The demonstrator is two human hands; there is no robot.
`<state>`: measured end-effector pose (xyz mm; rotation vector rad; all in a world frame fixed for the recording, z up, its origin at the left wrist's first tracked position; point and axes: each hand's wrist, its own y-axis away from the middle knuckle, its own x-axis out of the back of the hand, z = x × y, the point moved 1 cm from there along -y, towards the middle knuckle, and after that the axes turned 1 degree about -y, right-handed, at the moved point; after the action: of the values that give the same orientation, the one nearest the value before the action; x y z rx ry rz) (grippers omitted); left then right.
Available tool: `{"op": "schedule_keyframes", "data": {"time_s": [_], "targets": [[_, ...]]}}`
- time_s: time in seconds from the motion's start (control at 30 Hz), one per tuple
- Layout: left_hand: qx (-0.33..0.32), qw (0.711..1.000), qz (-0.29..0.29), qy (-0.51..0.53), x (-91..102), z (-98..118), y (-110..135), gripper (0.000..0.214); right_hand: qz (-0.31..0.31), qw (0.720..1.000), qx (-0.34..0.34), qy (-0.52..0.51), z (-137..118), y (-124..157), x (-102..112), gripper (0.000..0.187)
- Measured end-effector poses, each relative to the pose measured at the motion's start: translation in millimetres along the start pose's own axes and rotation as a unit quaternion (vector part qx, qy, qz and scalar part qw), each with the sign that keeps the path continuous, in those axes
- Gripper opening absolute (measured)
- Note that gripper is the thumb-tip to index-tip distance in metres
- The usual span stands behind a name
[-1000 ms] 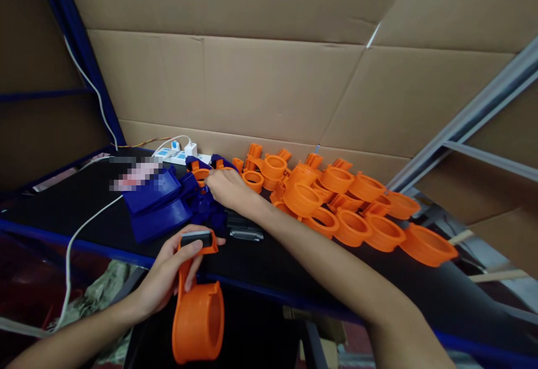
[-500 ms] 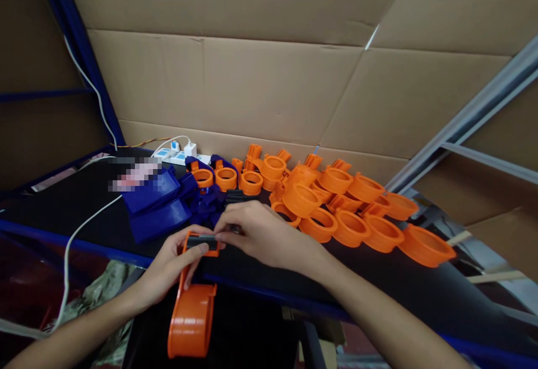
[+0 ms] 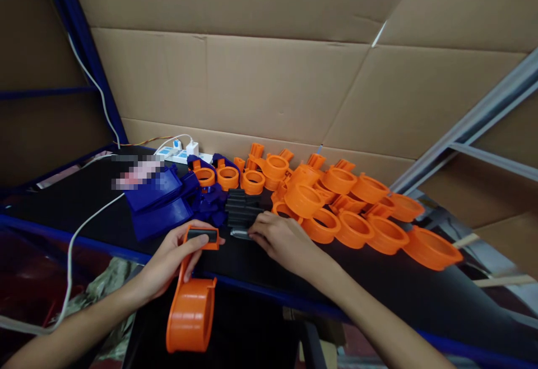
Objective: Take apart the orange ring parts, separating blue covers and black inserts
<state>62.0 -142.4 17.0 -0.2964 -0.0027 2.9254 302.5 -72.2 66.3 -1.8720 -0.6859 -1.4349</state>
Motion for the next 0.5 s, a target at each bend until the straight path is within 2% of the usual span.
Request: {"op": "schedule_keyframes", "data": {"time_s": [0.1,0.2,0.33,0.4,0.5], "targets": [[0.006,1.0,0.004,-0.013,-1.2,1,-1,0.036,0.028,0.999,0.008,-0.023,-14,-1,9,0.022],[0.002,1.0,0.005,-0.026,-3.9,1,-2,0.036,0.066,0.995,0.044,-0.055,-38,-6,15,0.028],[-0.01,0.999,-0.012,-0.031,-5.3,-1,-3,0.033,0.1,0.99,0.102,-0.01,-67,-16,6,0.032],[-0.01,1.0,-0.008,-0.025,-4.1,-1,-4,0.033,0.1,0.989,0.107,0.012,-70,-20,4,0.03],[0.002,1.0,0.012,-0.001,-2.0,1,-5,0.035,0.088,0.993,0.081,0.014,-53,-21,16,0.028]]}}
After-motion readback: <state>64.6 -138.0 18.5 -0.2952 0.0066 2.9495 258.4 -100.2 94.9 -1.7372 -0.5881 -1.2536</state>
